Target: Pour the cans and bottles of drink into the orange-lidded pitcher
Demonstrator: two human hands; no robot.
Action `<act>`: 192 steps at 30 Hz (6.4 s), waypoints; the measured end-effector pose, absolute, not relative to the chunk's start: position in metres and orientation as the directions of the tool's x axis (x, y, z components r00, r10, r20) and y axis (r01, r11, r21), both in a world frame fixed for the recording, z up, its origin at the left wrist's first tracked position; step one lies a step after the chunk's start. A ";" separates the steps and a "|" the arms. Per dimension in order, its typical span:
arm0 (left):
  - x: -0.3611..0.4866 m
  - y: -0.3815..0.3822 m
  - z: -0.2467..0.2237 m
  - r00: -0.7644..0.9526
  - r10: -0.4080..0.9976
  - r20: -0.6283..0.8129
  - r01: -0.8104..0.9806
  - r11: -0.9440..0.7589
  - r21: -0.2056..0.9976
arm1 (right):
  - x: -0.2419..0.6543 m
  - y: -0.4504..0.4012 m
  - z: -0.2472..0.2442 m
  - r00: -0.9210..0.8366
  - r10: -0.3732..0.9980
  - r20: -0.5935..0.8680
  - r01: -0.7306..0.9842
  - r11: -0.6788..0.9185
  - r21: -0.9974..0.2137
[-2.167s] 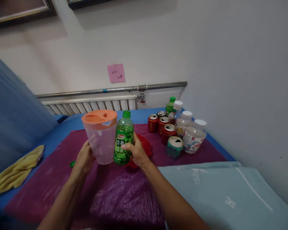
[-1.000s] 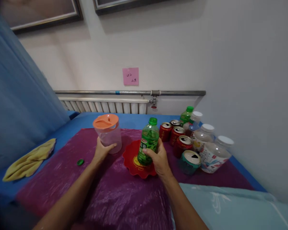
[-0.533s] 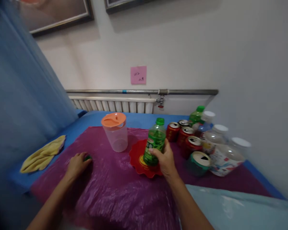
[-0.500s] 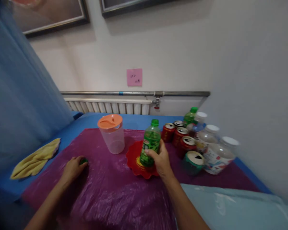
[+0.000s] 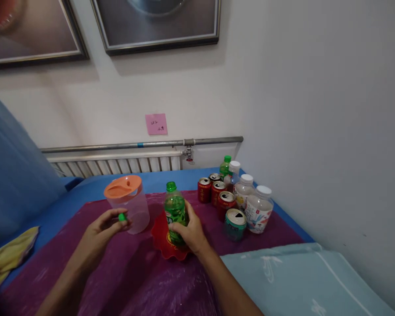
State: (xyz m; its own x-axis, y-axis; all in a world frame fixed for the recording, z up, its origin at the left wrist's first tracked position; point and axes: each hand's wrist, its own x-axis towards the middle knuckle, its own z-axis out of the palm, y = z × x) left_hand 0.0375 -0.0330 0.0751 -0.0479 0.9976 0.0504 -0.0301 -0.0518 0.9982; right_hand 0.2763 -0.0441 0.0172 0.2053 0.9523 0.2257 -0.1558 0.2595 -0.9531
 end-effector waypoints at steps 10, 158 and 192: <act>0.139 0.015 0.108 0.076 0.989 0.124 -0.528 -0.066 0.847 | 0.279 -0.041 0.009 0.204 0.939 0.279 0.041 0.276 -0.960; 0.087 0.020 -0.041 0.364 0.625 0.691 0.588 -0.729 0.351 | 0.317 -0.041 0.008 0.266 0.921 0.284 0.812 -0.056 -0.581; 0.001 0.048 0.007 -0.242 0.783 0.573 0.332 -0.488 0.807 | 0.339 -0.024 -0.017 0.282 0.959 -0.015 0.811 -0.246 -0.530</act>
State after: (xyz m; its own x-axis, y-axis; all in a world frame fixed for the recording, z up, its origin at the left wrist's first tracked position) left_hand 0.0010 0.0483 0.0069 -0.2417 0.7831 0.5730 0.3319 -0.4881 0.8072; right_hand 0.3393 -0.0237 -0.0167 0.2816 0.9594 -0.0149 0.8114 -0.2464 -0.5300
